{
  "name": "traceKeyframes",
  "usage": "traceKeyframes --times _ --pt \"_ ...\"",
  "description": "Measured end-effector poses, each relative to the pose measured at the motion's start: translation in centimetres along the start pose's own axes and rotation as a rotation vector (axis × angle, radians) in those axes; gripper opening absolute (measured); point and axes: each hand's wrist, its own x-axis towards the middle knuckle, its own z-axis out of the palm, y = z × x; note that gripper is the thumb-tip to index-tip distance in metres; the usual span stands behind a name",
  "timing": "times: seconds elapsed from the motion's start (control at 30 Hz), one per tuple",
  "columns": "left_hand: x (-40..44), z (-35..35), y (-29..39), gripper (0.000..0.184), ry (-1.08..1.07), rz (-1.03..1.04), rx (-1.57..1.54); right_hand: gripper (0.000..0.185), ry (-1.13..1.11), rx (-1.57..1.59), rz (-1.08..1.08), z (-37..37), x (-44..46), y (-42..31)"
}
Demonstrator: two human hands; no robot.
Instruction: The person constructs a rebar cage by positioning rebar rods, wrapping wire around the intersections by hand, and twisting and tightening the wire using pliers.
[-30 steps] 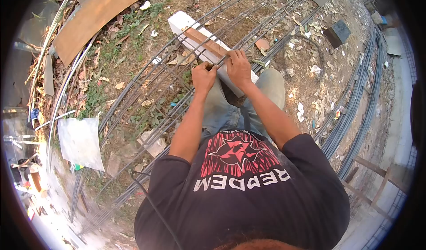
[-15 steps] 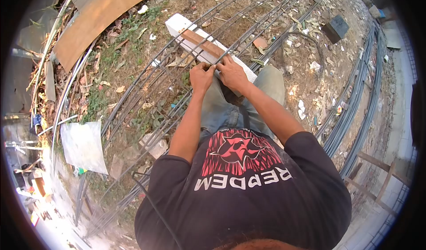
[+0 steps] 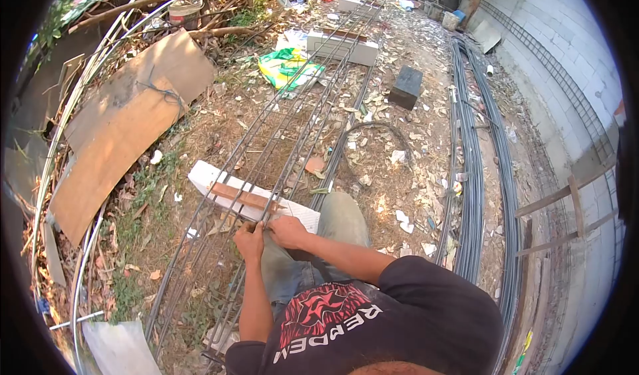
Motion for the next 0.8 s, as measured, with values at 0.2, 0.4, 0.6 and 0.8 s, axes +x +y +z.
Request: traceKeyframes --times 0.2,0.4,0.6,0.8 --pt "-0.3 -0.4 0.2 0.023 0.016 0.019 0.053 0.028 -0.085 -0.099 -0.024 -0.7 -3.3 2.1" --pt "-0.1 -0.2 0.0 0.025 0.010 0.059 0.023 0.026 -0.337 0.715 0.222 -2.1 -1.6 0.6" --pt "-0.4 -0.2 -0.2 0.029 0.039 0.108 0.151 0.030 -0.612 0.186 -0.003 -7.5 -3.8 0.2" --pt "-0.8 -0.2 -0.1 0.023 0.034 0.088 0.168 0.035 -0.610 0.819 0.397 -6.4 0.6 0.6"
